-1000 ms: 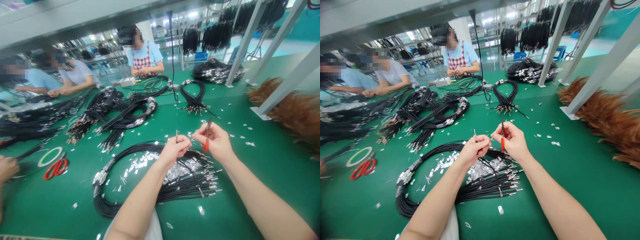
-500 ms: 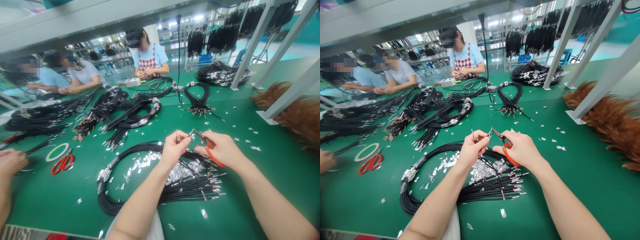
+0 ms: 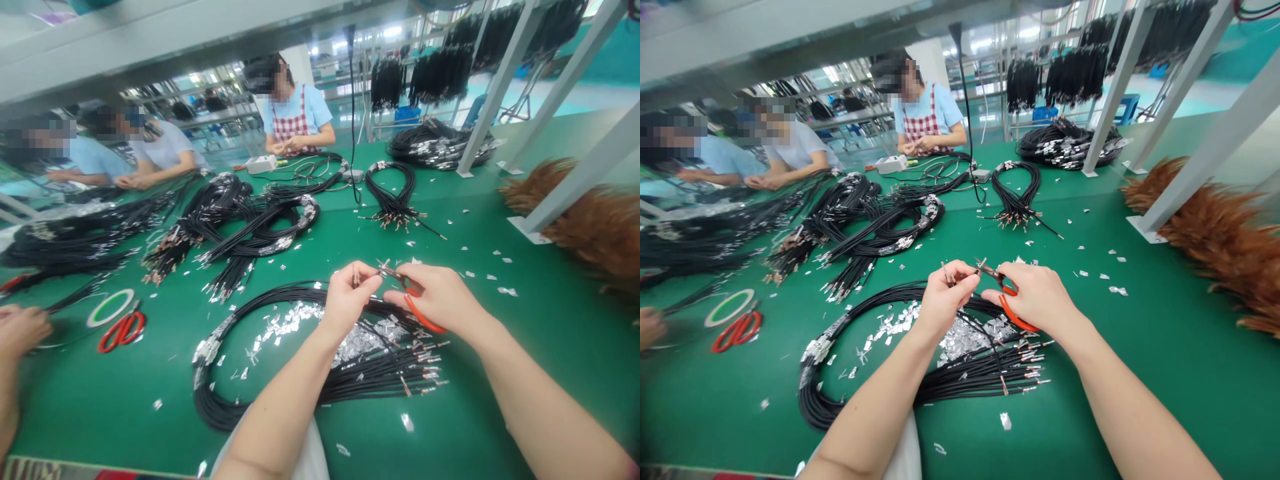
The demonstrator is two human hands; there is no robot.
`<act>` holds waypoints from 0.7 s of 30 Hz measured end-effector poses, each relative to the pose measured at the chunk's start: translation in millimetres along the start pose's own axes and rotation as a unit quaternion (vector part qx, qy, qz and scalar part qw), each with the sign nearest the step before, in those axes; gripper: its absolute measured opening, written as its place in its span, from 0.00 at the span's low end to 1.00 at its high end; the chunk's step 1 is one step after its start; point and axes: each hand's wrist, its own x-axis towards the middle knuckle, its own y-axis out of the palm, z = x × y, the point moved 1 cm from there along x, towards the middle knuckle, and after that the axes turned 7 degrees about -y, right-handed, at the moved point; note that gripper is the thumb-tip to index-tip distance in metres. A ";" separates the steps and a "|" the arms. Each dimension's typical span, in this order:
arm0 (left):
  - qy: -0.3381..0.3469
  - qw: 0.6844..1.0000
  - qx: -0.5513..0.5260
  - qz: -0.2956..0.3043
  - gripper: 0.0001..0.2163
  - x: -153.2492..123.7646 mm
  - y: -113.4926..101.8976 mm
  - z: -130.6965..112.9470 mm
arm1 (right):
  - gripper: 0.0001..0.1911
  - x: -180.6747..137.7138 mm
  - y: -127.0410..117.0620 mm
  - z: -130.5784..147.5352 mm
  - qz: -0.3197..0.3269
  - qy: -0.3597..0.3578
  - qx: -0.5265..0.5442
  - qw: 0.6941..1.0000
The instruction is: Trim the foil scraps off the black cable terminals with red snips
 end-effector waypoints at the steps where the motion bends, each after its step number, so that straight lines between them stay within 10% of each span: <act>1: 0.001 1.000 -0.012 -0.004 0.07 0.0 -0.3 -1.3 | 0.17 -0.1 1.2 -2.4 0.001 0.001 0.003 1.000; 7: -0.014 1.000 -0.022 -0.010 0.08 -1.0 -2.5 -7.5 | 0.07 -4.1 2.8 -10.0 -0.136 -0.017 0.017 0.990; 11: -0.028 0.998 0.049 0.012 0.09 -2.5 2.2 -4.1 | 0.07 -3.2 -6.0 2.8 -0.250 -0.212 0.027 0.944; 21: -0.015 0.956 0.257 0.139 0.03 -8.1 14.0 1.6 | 0.11 -23.4 -15.1 15.6 -0.061 -0.354 -0.249 0.899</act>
